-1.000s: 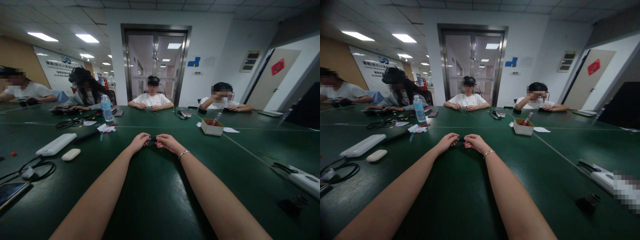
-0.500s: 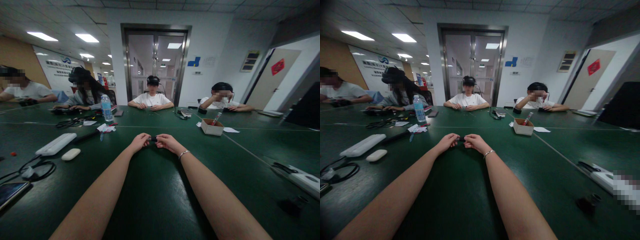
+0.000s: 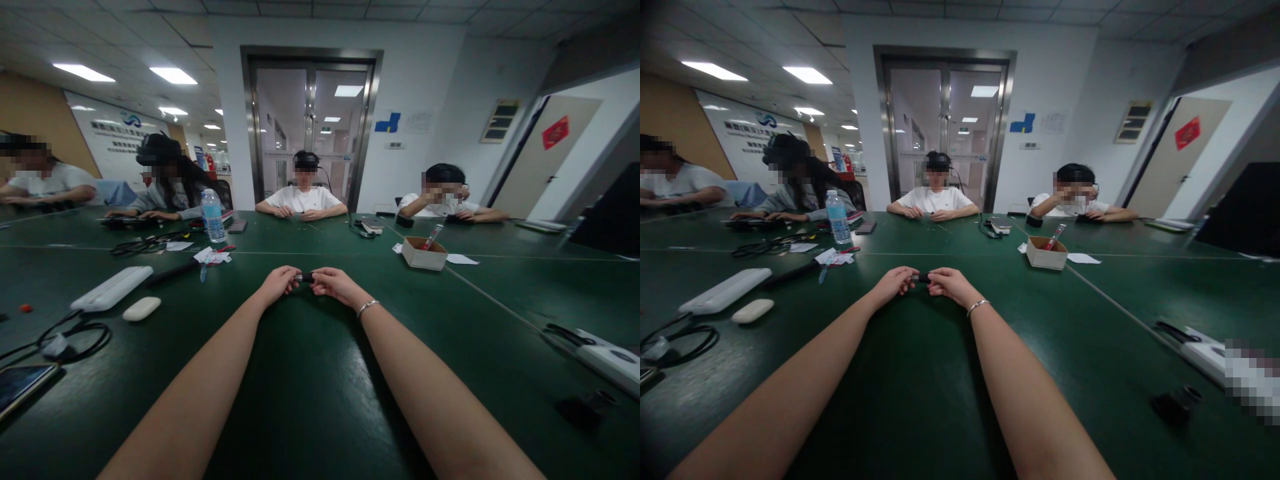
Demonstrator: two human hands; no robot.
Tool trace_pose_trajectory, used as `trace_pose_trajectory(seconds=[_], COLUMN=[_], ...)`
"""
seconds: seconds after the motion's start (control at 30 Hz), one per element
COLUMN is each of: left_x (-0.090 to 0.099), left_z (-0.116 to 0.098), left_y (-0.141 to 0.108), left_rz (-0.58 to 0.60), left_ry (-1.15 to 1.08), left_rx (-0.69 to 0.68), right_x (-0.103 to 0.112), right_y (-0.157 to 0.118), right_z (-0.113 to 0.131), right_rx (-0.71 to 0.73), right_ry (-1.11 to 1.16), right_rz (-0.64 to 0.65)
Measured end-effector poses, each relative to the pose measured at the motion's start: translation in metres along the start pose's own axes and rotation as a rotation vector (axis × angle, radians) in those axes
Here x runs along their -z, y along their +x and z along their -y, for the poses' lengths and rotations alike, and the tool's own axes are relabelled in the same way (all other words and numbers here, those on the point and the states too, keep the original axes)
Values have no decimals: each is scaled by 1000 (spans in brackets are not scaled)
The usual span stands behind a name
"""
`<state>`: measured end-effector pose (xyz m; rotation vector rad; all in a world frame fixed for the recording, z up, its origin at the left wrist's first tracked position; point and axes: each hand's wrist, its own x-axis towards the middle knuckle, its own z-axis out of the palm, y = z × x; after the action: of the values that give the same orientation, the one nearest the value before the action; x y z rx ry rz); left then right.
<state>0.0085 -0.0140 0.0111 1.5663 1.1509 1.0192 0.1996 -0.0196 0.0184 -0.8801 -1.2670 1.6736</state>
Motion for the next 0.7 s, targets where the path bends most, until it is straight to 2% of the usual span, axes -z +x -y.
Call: trace_pose_trajectory(seconds=[0.1,0.7], left_x=[0,-2], left_z=[1,-4], left_y=[0,-2], left_rz=[22,-13], left_ry=[1,-5], left_rx=[-22,7], right_x=[0,-2], right_y=[1,-2], right_z=[0,1], right_rx=[-1,2], right_ry=[0,-14], right_rz=[3,-13])
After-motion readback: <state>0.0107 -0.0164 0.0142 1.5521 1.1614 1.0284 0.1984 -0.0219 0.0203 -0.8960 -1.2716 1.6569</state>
